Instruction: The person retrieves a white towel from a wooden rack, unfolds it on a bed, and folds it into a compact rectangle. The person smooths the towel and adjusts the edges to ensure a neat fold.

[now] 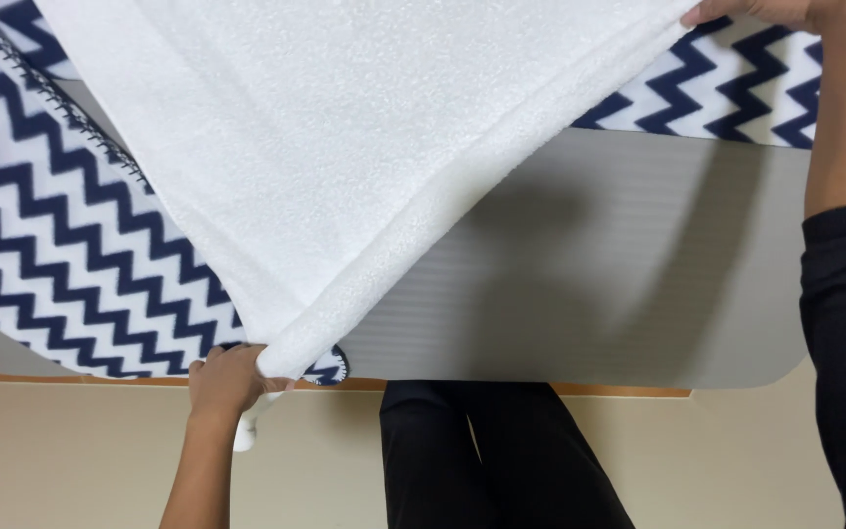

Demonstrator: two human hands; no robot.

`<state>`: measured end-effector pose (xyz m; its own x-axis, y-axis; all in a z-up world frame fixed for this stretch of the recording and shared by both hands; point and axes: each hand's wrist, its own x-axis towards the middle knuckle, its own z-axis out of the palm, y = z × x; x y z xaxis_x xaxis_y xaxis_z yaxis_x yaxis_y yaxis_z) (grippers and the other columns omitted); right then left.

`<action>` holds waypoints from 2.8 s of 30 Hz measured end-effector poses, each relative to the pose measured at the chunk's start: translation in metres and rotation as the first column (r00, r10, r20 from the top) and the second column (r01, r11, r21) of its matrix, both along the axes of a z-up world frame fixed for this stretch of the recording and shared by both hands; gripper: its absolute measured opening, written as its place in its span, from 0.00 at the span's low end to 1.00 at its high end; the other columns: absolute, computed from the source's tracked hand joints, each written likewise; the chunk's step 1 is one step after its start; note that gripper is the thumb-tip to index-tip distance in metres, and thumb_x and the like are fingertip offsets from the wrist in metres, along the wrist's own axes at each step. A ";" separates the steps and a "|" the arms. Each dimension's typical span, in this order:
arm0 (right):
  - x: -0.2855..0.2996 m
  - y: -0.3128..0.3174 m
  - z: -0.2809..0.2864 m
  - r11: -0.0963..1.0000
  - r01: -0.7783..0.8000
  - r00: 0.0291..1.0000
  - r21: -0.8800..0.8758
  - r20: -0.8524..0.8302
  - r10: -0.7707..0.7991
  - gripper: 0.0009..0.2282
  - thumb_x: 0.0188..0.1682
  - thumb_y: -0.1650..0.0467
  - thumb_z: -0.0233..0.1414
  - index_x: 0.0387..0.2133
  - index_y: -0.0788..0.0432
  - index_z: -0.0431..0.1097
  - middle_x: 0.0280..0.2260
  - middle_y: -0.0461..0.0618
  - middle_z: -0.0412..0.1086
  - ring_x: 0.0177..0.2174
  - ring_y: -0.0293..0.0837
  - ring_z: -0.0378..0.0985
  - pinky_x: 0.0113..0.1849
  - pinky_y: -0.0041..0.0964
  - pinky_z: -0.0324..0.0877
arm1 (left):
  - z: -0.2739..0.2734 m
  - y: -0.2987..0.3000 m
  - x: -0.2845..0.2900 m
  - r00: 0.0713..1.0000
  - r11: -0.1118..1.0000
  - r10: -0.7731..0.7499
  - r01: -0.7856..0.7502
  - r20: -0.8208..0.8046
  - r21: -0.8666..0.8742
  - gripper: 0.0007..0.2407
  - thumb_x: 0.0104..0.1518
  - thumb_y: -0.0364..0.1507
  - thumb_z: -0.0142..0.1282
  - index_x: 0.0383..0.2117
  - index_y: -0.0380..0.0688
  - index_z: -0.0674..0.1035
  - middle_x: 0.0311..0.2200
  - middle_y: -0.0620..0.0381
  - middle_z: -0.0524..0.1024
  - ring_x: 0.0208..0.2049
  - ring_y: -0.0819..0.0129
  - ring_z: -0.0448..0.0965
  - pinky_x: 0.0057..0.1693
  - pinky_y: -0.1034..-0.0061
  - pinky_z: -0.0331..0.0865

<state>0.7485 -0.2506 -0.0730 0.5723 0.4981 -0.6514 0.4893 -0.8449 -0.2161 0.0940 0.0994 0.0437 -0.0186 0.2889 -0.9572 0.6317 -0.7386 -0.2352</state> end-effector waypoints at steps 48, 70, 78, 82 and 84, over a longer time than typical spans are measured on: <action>-0.083 0.080 0.021 0.572 -0.738 0.335 -0.358 0.542 0.771 0.06 0.48 0.66 0.55 0.33 0.38 0.80 0.48 0.37 0.76 0.55 0.39 0.74 0.52 0.50 0.67 | -0.039 -0.047 0.065 0.573 0.965 0.076 -0.248 0.816 0.084 0.28 0.35 0.31 0.74 0.49 0.46 0.79 0.41 0.49 0.82 0.40 0.53 0.80 0.46 0.60 0.72; -0.055 -0.007 -0.049 0.778 -0.596 0.616 0.199 0.735 0.284 0.04 0.51 0.78 0.53 0.36 0.61 0.73 0.41 0.53 0.70 0.42 0.46 0.74 0.45 0.35 0.71 | -0.072 -0.048 -0.080 0.328 0.797 -0.382 -0.356 0.864 0.487 0.37 0.40 0.46 0.69 0.56 0.37 0.71 0.50 0.43 0.77 0.52 0.47 0.74 0.60 0.49 0.61; -0.082 0.045 -0.001 0.946 -0.293 0.831 0.140 0.526 0.180 0.06 0.49 0.77 0.52 0.35 0.58 0.76 0.36 0.58 0.72 0.37 0.56 0.77 0.43 0.48 0.72 | -0.051 -0.007 -0.092 0.495 0.964 -0.060 -0.195 0.867 0.179 0.33 0.46 0.40 0.72 0.60 0.45 0.72 0.46 0.50 0.76 0.48 0.53 0.74 0.57 0.57 0.66; -0.134 0.022 0.005 0.913 -0.327 0.674 0.244 0.737 0.044 0.11 0.49 0.79 0.51 0.44 0.64 0.70 0.56 0.63 0.66 0.56 0.63 0.67 0.53 0.57 0.61 | -0.047 -0.037 -0.096 0.384 0.942 -0.155 -0.221 0.910 0.253 0.39 0.46 0.47 0.69 0.63 0.40 0.68 0.55 0.43 0.71 0.55 0.46 0.70 0.61 0.49 0.59; -0.209 0.030 0.029 0.914 -0.299 0.634 0.275 0.773 -0.025 0.17 0.48 0.81 0.48 0.53 0.68 0.66 0.63 0.68 0.59 0.61 0.66 0.60 0.60 0.60 0.53 | -0.051 -0.048 -0.100 0.357 0.922 -0.185 -0.260 0.916 0.287 0.39 0.48 0.50 0.66 0.65 0.41 0.66 0.58 0.42 0.70 0.59 0.45 0.67 0.64 0.47 0.56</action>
<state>0.5396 -0.2207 -0.0438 0.6786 0.7047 0.2072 0.7168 -0.6969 0.0226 -0.0058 0.0517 -0.0077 0.7773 0.5954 -0.2032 0.6283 -0.7177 0.3003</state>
